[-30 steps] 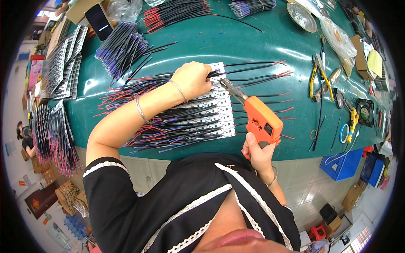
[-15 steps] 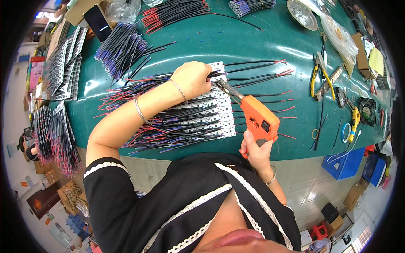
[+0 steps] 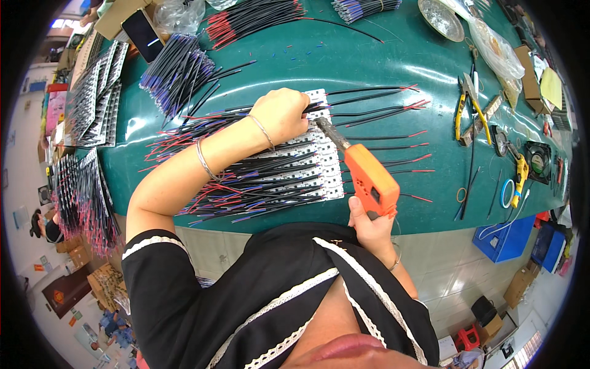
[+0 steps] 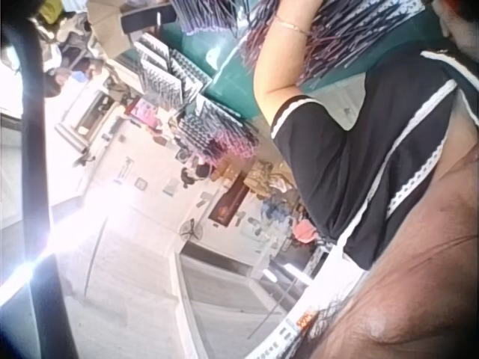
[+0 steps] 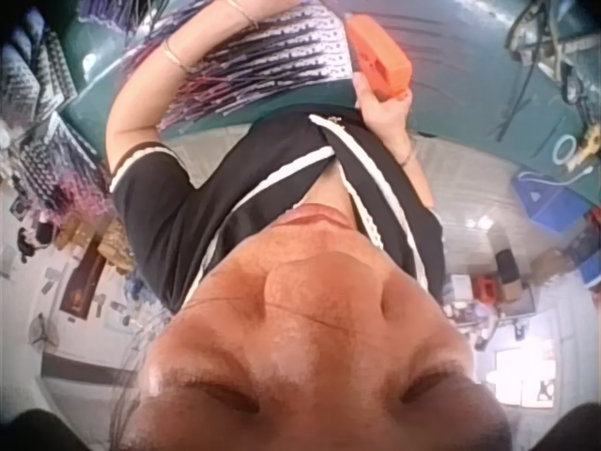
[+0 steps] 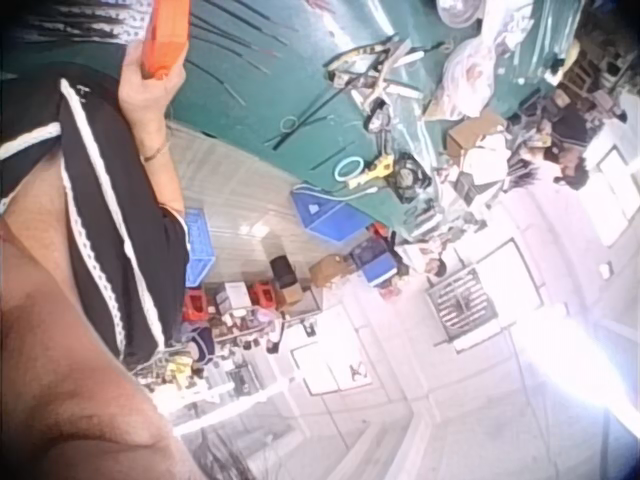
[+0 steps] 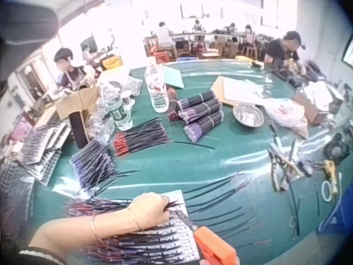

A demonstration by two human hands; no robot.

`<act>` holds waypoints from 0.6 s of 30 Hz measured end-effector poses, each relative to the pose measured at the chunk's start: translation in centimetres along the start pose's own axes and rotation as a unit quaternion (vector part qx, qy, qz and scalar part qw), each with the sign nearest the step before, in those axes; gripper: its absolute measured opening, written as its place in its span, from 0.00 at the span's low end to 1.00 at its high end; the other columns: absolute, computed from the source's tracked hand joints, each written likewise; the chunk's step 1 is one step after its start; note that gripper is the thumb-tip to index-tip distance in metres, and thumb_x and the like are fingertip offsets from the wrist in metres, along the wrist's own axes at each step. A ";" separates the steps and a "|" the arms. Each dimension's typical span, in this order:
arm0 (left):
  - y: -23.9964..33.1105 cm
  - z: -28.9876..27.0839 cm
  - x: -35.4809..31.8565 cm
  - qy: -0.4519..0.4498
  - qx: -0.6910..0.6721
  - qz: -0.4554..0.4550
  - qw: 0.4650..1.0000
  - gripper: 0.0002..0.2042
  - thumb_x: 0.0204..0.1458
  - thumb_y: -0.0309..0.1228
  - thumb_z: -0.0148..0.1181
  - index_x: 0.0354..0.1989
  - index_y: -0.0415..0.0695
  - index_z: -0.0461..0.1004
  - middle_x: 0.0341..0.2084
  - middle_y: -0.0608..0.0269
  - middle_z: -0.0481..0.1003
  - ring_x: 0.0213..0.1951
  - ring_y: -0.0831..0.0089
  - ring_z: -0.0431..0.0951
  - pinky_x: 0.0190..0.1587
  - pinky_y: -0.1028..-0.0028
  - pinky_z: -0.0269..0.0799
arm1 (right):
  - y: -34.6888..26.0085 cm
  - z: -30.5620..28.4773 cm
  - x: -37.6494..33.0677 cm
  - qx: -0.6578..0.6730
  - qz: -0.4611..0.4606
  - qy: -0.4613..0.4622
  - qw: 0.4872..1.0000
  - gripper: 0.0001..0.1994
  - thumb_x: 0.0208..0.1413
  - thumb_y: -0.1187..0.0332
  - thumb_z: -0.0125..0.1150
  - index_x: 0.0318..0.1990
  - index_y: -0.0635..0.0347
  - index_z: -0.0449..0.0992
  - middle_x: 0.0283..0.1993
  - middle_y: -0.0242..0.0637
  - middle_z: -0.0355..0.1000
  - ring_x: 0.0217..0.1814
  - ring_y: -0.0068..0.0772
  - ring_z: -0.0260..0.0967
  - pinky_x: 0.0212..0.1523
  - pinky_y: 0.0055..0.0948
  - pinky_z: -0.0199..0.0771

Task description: The person positions wires onto circuit board strips by hand and solders them into place using a soldering gun.

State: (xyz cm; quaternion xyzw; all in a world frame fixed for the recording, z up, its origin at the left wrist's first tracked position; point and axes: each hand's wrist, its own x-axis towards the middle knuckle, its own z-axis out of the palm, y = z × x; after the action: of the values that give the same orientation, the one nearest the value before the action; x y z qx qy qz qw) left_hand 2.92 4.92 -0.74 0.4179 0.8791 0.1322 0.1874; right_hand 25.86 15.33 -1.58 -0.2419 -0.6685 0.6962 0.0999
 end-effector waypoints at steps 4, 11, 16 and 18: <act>-0.3 0.1 -0.1 0.001 -0.005 0.002 1.000 0.08 0.37 0.29 0.54 0.22 0.35 0.71 0.19 0.46 0.71 0.26 0.51 0.73 0.33 0.61 0.68 | -0.8 -0.6 0.1 0.073 0.048 -0.001 0.996 0.13 0.51 0.71 0.54 0.41 0.69 0.63 0.16 0.31 0.62 0.12 0.18 0.58 0.13 0.18 0.59; -1.1 -0.2 -0.3 0.013 -0.043 0.046 0.998 0.09 0.39 0.30 0.55 0.25 0.35 0.71 0.19 0.46 0.71 0.26 0.51 0.73 0.31 0.62 0.67 | -1.3 -1.5 1.2 0.103 0.032 0.009 0.994 0.12 0.53 0.71 0.50 0.42 0.70 0.62 0.15 0.30 0.59 0.11 0.19 0.56 0.13 0.19 0.59; -2.2 -0.8 -2.0 0.019 -0.185 0.027 0.982 0.10 0.44 0.31 0.55 0.28 0.36 0.68 0.18 0.56 0.69 0.20 0.65 0.68 0.27 0.71 0.64 | -1.5 -2.0 2.0 0.141 0.007 0.035 0.989 0.08 0.50 0.73 0.54 0.34 0.66 0.64 0.15 0.29 0.61 0.10 0.16 0.57 0.10 0.16 0.58; -2.7 -0.8 -2.4 0.003 -0.233 -0.003 0.972 0.06 0.49 0.28 0.52 0.30 0.37 0.68 0.20 0.62 0.68 0.22 0.73 0.67 0.28 0.74 0.62 | -2.1 -2.2 2.4 0.114 0.008 0.024 0.993 0.09 0.51 0.73 0.52 0.38 0.69 0.63 0.15 0.30 0.61 0.10 0.17 0.56 0.11 0.18 0.58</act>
State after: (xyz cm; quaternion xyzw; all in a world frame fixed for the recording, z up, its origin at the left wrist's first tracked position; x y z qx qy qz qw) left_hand 2.12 1.27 -0.54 0.3601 0.8257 0.3341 0.2773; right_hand 24.49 18.54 -0.02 -0.2514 -0.5804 0.7624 0.1369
